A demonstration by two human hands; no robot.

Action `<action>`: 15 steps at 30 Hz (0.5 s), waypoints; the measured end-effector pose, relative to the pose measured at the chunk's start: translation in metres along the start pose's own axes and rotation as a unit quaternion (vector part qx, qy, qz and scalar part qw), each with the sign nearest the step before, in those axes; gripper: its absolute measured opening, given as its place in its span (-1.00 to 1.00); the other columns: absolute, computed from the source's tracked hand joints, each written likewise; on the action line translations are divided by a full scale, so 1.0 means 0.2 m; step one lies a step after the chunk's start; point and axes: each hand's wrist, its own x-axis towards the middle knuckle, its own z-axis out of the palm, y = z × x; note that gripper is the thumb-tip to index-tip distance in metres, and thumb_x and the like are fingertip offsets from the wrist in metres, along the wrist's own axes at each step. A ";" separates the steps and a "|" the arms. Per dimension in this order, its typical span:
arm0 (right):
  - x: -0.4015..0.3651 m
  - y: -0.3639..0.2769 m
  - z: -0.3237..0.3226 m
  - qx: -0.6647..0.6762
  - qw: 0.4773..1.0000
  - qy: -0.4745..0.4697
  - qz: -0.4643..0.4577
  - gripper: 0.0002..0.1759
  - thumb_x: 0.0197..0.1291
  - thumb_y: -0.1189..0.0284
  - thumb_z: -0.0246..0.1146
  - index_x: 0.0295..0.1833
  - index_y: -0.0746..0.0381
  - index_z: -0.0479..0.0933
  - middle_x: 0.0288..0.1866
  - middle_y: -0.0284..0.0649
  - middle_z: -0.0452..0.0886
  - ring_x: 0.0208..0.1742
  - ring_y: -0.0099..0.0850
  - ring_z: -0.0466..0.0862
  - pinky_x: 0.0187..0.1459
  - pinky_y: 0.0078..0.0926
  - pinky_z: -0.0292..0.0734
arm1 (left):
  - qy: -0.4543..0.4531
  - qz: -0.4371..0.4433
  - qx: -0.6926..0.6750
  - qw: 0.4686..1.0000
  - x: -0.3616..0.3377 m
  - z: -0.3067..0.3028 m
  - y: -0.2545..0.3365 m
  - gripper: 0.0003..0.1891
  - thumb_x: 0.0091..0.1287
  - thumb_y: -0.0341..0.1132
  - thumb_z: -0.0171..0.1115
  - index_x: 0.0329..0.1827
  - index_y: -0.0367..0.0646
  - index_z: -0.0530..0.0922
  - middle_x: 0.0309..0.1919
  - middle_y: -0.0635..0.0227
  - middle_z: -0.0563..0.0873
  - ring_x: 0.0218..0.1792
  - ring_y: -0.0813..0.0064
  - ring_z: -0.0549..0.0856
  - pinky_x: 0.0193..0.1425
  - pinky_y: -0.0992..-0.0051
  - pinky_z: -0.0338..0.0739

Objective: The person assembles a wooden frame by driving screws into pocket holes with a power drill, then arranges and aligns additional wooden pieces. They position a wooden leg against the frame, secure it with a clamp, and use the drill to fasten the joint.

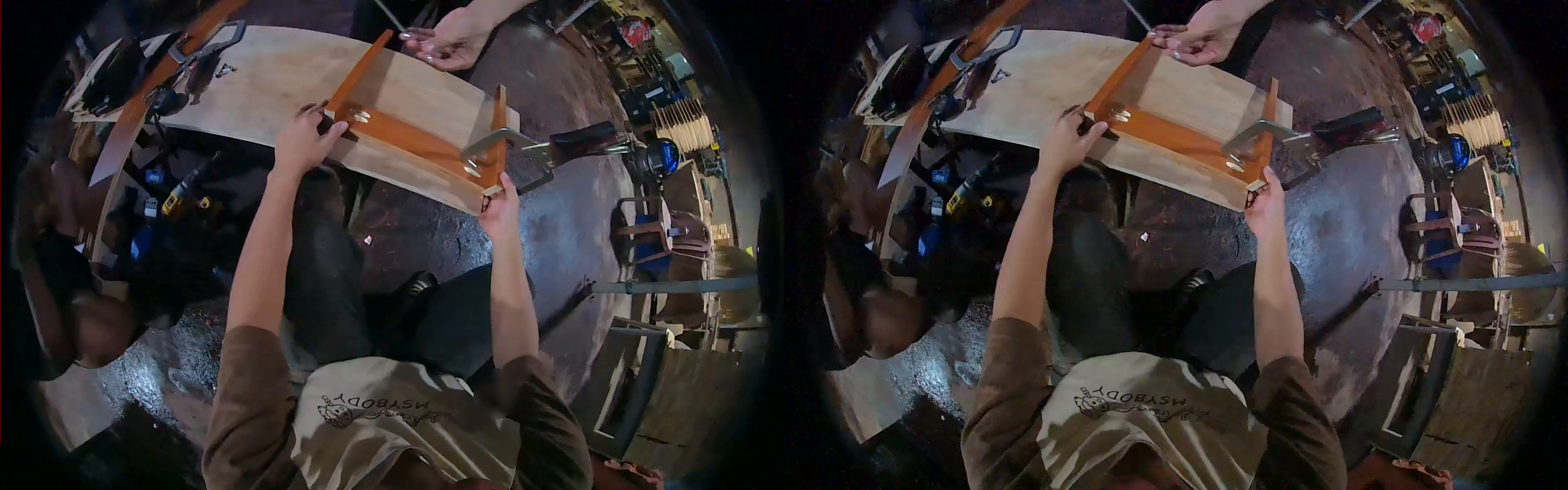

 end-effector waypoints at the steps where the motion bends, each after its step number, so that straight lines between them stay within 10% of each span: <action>1: -0.01 0.00 0.00 -0.003 1.000 0.004 0.002 -0.54 0.29 0.01 0.31 0.15 0.06 0.59 -0.05 -0.42 0.70 -0.24 -0.54 0.55 -0.16 -0.53 0.48 | -0.068 -0.043 0.021 0.997 0.02 -0.03 0.01 -0.46 0.35 0.12 0.31 -0.17 -0.33 0.70 0.12 0.02 0.72 0.19 0.03 0.65 0.24 0.16 0.55; 7: -0.11 -0.03 0.09 0.008 1.000 0.001 0.003 -0.66 0.29 0.03 0.34 -0.03 0.03 0.62 -0.29 -0.51 0.60 -0.43 -0.60 0.39 -0.35 -0.58 0.31 | -0.117 -0.037 0.057 0.991 0.01 -0.02 -0.03 -0.40 0.36 0.19 0.26 -0.07 -0.30 0.72 0.23 0.11 0.69 0.36 0.21 0.57 0.33 0.25 0.53; 15: -0.10 -0.02 0.10 0.026 0.999 0.020 -0.004 -0.64 0.31 0.04 0.34 0.01 0.06 0.62 -0.19 -0.45 0.62 -0.27 -0.49 0.48 -0.14 -0.44 0.44 | -0.072 -0.061 0.050 0.994 -0.01 -0.03 0.03 -0.35 0.35 0.22 0.25 0.07 -0.28 0.72 0.24 0.24 0.70 0.40 0.27 0.53 0.36 0.30 0.51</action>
